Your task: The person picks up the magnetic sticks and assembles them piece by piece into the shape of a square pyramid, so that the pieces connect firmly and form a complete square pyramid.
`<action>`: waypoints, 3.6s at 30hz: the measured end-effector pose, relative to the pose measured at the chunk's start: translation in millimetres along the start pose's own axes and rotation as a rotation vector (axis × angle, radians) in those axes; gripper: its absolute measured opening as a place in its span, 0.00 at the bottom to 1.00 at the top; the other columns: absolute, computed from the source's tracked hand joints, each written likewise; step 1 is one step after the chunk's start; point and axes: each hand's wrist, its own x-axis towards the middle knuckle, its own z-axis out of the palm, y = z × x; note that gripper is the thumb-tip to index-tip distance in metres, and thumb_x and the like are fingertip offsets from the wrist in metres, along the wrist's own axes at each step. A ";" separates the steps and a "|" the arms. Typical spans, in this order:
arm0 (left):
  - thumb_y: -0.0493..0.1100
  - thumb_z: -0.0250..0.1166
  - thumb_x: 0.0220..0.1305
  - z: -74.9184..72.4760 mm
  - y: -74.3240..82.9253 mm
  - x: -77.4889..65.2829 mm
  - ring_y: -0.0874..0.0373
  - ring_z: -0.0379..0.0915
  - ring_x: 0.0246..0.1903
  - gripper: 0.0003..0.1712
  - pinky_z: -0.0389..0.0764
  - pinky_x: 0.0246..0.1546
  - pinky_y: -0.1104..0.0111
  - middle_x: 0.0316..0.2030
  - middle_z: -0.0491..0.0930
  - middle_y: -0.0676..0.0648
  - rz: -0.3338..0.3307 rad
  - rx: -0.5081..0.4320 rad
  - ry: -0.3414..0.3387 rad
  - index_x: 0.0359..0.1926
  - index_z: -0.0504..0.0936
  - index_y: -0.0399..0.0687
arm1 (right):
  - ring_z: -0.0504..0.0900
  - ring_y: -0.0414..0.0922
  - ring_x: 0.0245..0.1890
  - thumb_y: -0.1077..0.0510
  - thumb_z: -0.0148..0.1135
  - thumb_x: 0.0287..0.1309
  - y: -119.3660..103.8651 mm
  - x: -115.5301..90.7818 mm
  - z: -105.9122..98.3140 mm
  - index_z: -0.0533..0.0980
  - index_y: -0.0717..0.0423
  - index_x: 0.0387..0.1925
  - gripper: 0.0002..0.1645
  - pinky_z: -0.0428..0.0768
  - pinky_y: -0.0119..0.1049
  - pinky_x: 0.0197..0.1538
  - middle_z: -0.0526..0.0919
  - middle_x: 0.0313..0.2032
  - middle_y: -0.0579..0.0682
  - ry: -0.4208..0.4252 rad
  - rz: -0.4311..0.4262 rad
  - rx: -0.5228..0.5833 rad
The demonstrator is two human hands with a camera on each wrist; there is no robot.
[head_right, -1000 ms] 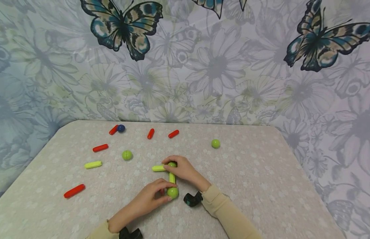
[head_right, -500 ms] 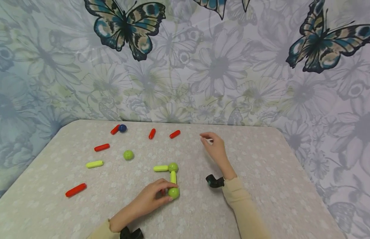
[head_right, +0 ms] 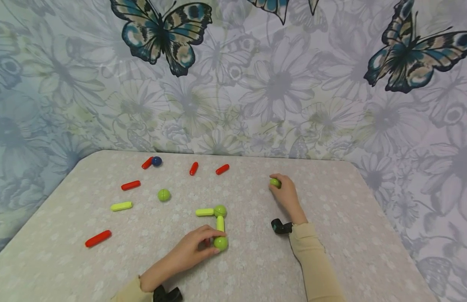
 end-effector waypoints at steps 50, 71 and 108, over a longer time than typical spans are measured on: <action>0.37 0.66 0.59 7.1 0.6 -1.5 0.68 0.70 0.33 0.24 0.75 0.34 0.73 0.44 0.75 0.52 0.059 0.118 0.049 0.58 0.76 0.49 | 0.79 0.45 0.42 0.59 0.68 0.54 -128.7 -21.7 105.7 0.76 0.57 0.50 0.20 0.75 0.35 0.45 0.80 0.47 0.49 -0.410 -0.460 0.028; 0.38 0.65 0.60 8.3 0.3 -0.3 0.69 0.71 0.33 0.23 0.74 0.34 0.73 0.45 0.75 0.54 0.048 0.065 0.040 0.58 0.76 0.48 | 0.77 0.43 0.36 0.60 0.67 0.54 -111.9 -29.8 88.9 0.79 0.59 0.43 0.14 0.75 0.37 0.41 0.79 0.36 0.47 -0.378 -0.333 -0.019; 0.35 0.69 0.55 -68.8 -37.9 28.0 0.59 0.67 0.27 0.23 0.71 0.29 0.65 0.34 0.76 0.48 -0.288 0.333 0.252 0.53 0.78 0.41 | 0.77 0.43 0.43 0.60 0.64 0.58 -92.1 -44.1 77.8 0.80 0.55 0.42 0.10 0.73 0.40 0.48 0.81 0.41 0.46 -0.290 -0.212 0.177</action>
